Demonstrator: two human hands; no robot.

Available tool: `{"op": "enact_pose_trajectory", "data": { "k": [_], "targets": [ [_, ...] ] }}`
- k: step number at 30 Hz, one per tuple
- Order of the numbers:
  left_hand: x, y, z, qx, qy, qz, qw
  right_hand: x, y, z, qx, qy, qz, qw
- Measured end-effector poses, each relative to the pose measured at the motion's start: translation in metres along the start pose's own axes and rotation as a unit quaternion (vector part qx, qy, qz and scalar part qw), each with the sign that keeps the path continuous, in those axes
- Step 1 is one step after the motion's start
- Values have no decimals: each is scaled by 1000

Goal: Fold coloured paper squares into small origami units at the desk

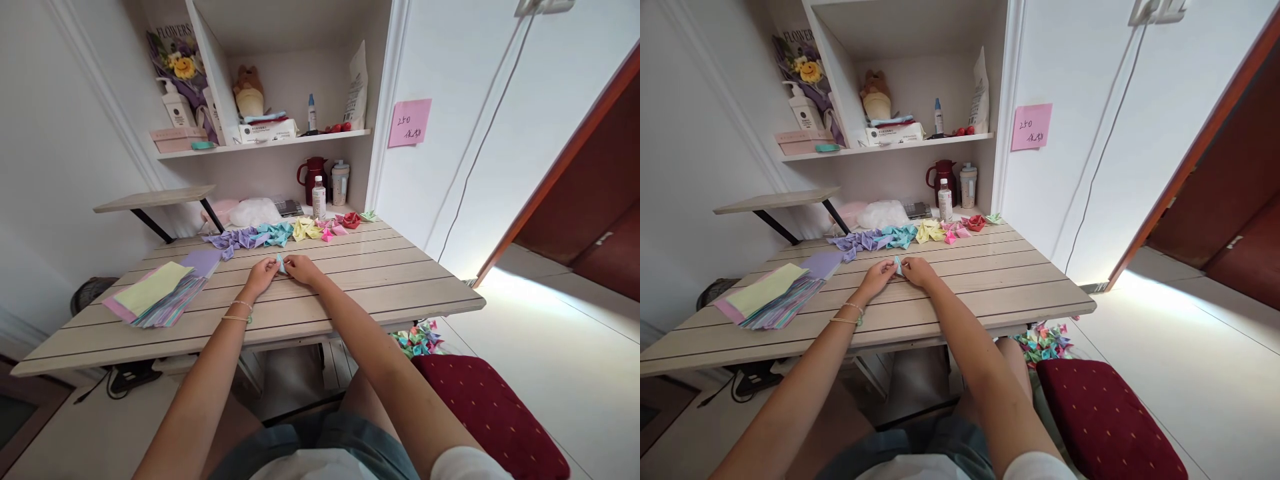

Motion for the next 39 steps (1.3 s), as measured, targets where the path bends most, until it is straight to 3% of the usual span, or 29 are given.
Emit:
{"op": "enact_pose_trajectory", "data": {
  "k": [39],
  "targets": [
    [0,3,0,12,-2,5,1000,2,2,1,-6,-8,6,1000]
  ]
}}
Point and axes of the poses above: each hand's wrist, its own x-axis towards the middle knuckle, its own z-axis out of the palm, y = z × x, the point moved 7 cm from there along x, towards the middle knuckle, and after that the axes turned 13 degrees about -y, right-handed, at the moved point
